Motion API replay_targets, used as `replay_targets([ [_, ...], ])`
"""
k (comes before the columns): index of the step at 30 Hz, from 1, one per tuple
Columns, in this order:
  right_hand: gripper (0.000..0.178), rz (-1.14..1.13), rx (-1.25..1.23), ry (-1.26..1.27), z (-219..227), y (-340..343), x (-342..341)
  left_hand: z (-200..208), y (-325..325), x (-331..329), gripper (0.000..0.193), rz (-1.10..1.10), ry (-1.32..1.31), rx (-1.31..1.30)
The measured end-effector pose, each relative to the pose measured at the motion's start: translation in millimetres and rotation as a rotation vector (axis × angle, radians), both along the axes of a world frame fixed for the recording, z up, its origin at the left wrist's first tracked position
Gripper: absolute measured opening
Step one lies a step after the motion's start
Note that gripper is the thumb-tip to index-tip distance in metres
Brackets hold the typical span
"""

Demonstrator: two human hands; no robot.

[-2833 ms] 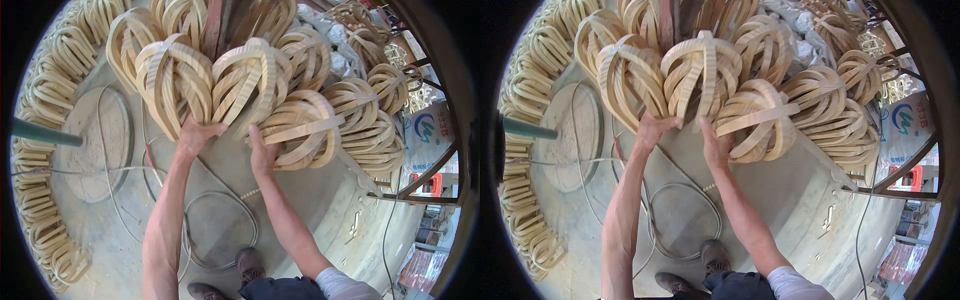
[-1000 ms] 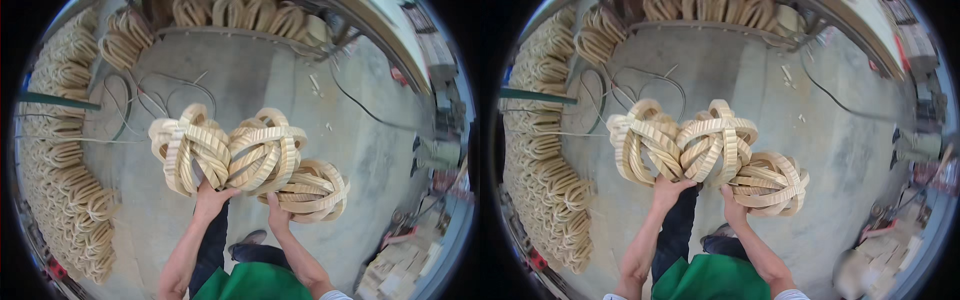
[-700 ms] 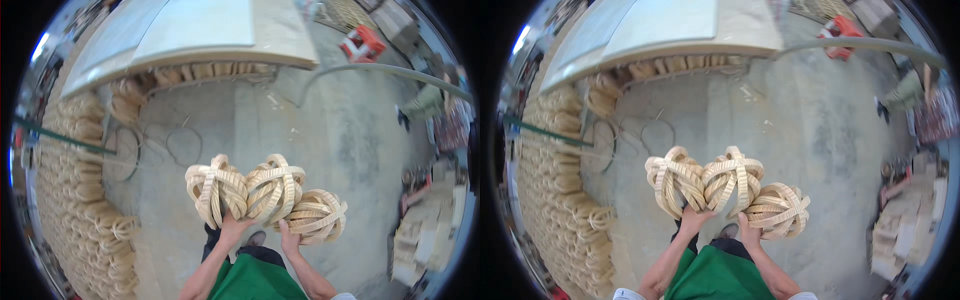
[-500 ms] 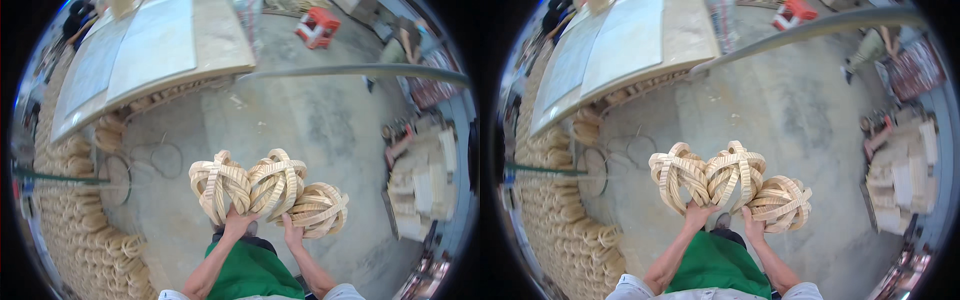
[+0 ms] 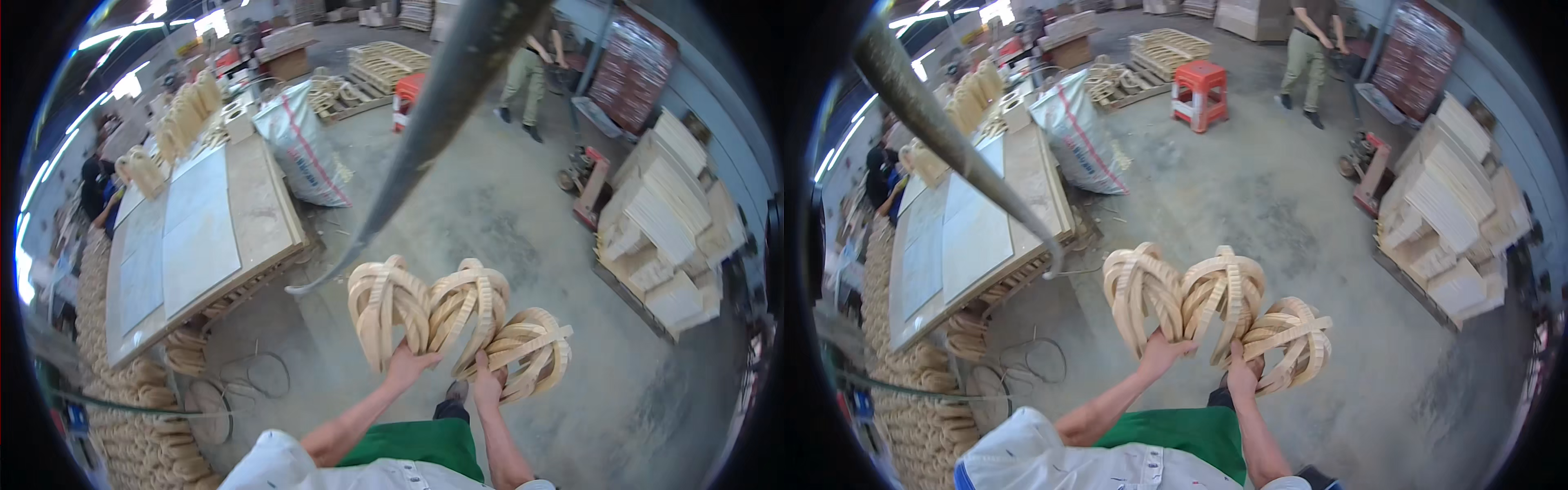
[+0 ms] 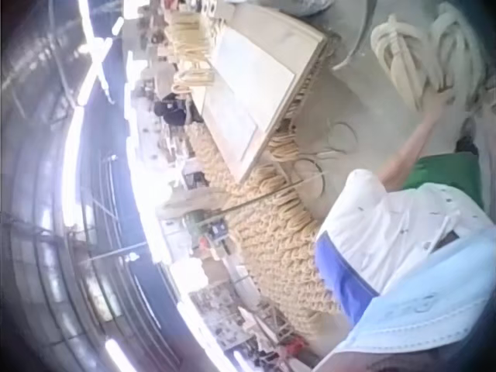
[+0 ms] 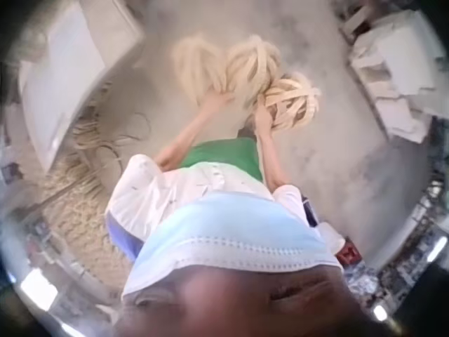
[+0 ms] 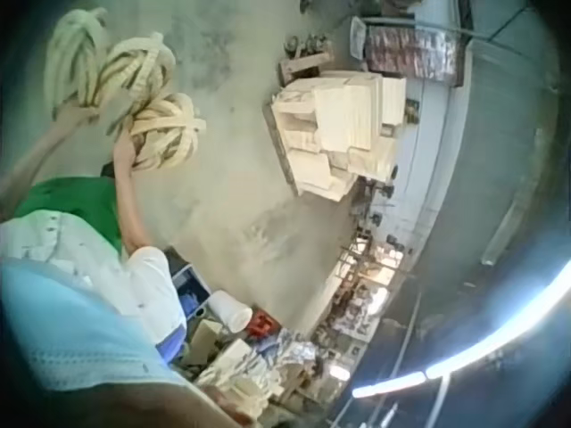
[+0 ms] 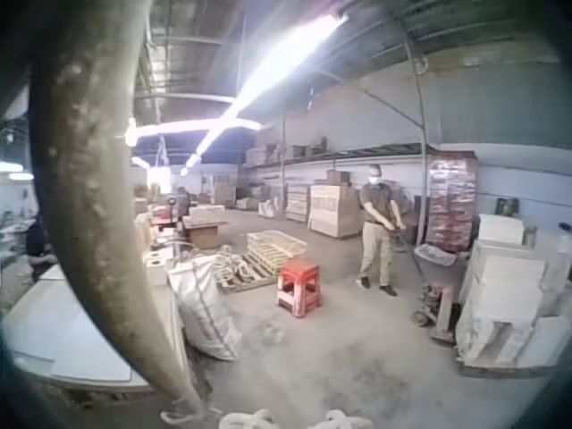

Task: The person repeatedly picks up bundles of curved wooden pieces from a floor pile and places them onto a workbench. They then handle small rectangular wooden blocks, applying glue to them and joining them together by hand.

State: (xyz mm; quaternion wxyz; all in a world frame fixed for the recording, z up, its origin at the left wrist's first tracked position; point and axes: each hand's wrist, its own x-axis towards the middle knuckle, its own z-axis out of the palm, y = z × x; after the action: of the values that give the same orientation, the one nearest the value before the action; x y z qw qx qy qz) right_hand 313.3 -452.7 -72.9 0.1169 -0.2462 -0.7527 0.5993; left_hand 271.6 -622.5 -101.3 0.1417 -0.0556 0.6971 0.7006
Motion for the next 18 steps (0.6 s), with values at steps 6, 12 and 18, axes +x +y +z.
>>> replay_targets([
  [6,0.038,0.016,-0.069,0.112,-6.9,-33.4,-0.1,12.2,-36.2,3.2,0.063,0.029,0.042,-0.178],
  [12,0.040,0.201,-0.136,0.198,23.2,-27.5,7.4,24.5,-29.6,40.1,0.067,0.227,0.242,-0.137],
  [18,0.044,0.421,-0.022,0.334,29.7,18.3,-10.9,60.1,4.9,54.1,0.071,0.369,0.240,-0.102],
])
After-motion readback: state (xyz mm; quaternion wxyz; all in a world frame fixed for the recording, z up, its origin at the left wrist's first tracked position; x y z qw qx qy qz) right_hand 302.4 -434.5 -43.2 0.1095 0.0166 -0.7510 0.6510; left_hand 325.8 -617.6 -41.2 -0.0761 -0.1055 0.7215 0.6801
